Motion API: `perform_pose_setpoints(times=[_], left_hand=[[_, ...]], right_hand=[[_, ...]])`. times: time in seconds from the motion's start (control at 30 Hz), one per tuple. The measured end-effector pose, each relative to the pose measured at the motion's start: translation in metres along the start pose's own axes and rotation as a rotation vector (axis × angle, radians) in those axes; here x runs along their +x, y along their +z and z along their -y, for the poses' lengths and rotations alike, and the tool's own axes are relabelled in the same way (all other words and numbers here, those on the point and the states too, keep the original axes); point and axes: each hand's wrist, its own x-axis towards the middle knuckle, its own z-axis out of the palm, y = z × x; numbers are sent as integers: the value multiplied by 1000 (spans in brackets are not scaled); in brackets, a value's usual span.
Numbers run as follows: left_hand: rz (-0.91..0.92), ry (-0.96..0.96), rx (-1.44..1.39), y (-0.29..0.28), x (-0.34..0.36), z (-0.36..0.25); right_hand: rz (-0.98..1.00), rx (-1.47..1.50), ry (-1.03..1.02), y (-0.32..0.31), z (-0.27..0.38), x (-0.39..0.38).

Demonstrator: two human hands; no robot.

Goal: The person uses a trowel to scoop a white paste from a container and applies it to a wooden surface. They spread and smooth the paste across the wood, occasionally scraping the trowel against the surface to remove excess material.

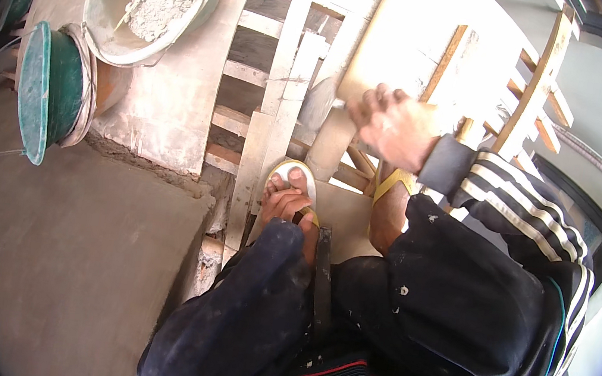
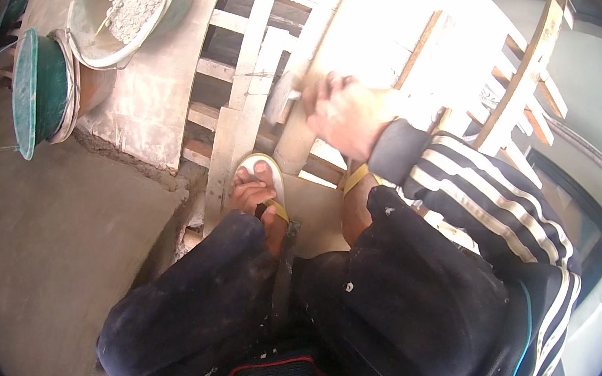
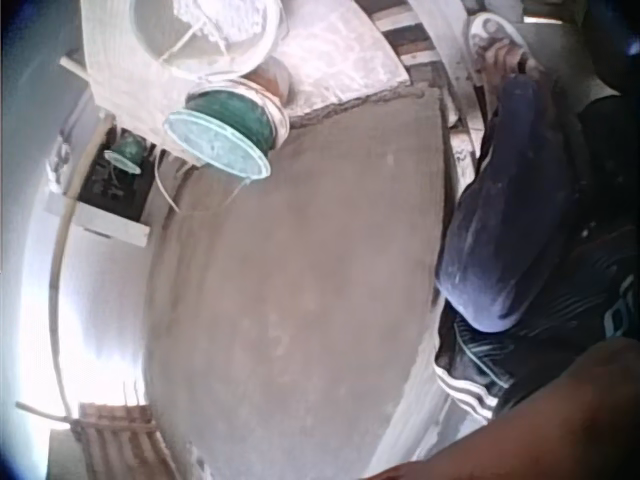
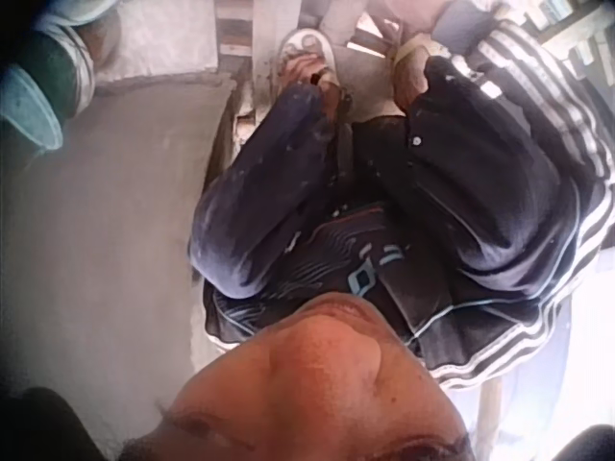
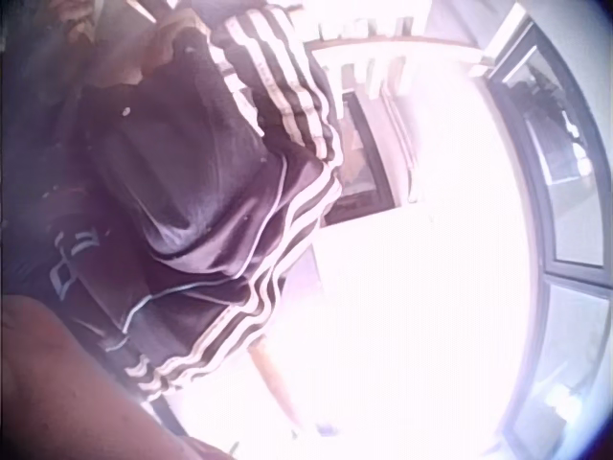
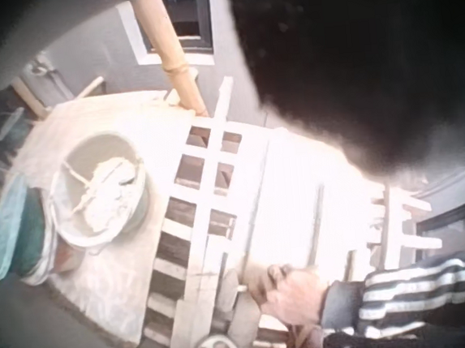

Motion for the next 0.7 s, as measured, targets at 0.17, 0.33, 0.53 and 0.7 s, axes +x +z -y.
perform_pose_setpoints(times=[0.17, 0.33, 0.53, 0.7], left_hand=[[-32, 33, 29, 3, -4, 9], [-33, -59, 15, -6, 2, -3], [-118, -64, 45, 3, 0, -1], [-178, -96, 49, 5, -4, 2]], right_hand=[[12, 41, 108, 11, -29, 8], [65, 109, -150, 5, -13, 3], [-128, 85, 51, -4, -60, 1], [109, 88, 13, -14, -102, 31]])
